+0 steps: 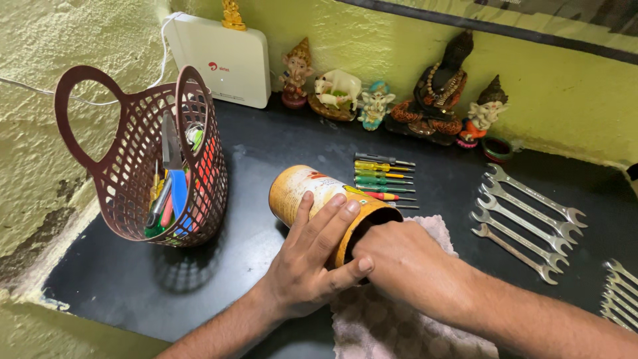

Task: The person cleans various tools including screwdrivers and hex keys by rubbing them with a cloth and a toothbrush on a work surface, eventually placing some items into a container.

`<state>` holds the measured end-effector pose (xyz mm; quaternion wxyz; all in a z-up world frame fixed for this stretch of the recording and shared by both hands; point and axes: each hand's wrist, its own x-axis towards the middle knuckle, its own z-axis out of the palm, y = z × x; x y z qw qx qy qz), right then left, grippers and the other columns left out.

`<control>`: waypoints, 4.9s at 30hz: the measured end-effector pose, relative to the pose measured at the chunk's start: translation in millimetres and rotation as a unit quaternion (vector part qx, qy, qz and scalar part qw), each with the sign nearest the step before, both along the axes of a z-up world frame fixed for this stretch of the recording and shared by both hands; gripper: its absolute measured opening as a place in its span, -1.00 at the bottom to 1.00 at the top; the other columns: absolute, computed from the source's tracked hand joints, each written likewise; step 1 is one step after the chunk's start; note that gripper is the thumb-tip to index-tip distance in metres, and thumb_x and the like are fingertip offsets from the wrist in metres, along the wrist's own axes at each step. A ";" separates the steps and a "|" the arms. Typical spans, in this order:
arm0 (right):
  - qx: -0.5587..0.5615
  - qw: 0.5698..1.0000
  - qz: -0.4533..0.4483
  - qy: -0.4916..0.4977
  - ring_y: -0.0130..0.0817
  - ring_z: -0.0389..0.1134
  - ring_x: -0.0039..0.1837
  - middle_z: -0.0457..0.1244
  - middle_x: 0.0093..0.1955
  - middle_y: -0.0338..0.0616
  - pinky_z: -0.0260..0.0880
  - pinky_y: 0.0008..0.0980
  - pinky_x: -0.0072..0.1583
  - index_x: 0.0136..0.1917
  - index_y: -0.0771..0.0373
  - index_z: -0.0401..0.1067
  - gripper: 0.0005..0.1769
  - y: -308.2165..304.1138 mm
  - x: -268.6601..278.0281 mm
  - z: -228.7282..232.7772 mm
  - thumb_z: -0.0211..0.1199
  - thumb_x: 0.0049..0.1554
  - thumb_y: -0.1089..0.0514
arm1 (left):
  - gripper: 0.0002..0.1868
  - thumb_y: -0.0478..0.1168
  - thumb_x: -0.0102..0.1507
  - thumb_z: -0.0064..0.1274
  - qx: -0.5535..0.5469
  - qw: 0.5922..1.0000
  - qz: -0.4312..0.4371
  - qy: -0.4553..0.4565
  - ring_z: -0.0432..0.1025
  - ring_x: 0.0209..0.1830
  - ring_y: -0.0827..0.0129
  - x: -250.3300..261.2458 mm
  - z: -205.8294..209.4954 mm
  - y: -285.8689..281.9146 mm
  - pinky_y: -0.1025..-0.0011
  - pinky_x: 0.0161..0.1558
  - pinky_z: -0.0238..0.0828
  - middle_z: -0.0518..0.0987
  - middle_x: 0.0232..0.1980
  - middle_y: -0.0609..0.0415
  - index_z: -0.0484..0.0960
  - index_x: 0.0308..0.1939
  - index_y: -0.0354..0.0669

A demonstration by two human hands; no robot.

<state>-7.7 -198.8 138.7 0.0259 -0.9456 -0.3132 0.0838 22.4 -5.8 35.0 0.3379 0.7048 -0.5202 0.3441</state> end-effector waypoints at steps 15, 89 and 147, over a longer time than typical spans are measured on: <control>0.108 0.990 -0.031 -0.087 -0.05 0.35 -0.12 0.20 -0.12 -0.03 0.39 -0.12 -0.19 -0.05 0.33 0.34 -0.80 -20.5 -36.9 -18.7 0.16 0.05 0.21 | -0.25 -0.20 0.38 0.09 -0.020 1.000 0.000 -0.002 0.25 0.54 -0.28 0.9 8.7 -5.2 -0.48 0.52 0.01 0.20 0.55 -0.30 0.06 0.56 0.31; -0.005 0.991 -0.086 -0.104 -0.56 0.49 -0.16 0.46 0.06 -0.41 0.46 -0.48 -0.13 0.36 -0.21 0.42 -0.48 -69.5 -99.8 -21.9 0.20 0.12 0.09 | -0.54 -0.01 0.58 -0.08 -0.054 0.986 -0.154 0.030 0.30 0.58 -0.18 0.5 -5.1 32.9 -0.35 0.65 -0.02 0.28 0.54 -0.25 0.12 0.50 0.42; 0.263 0.913 -0.011 -0.312 0.03 0.43 -0.21 0.38 -0.22 0.02 0.44 -0.11 -0.17 -0.11 0.32 0.51 -0.79 27.8 69.0 -4.9 0.27 0.08 0.12 | 0.18 -0.24 0.08 0.46 -0.076 0.994 0.067 -0.048 0.27 0.50 -0.31 61.1 12.9 12.1 -0.21 0.54 0.16 0.22 0.52 -0.36 -0.05 0.60 0.00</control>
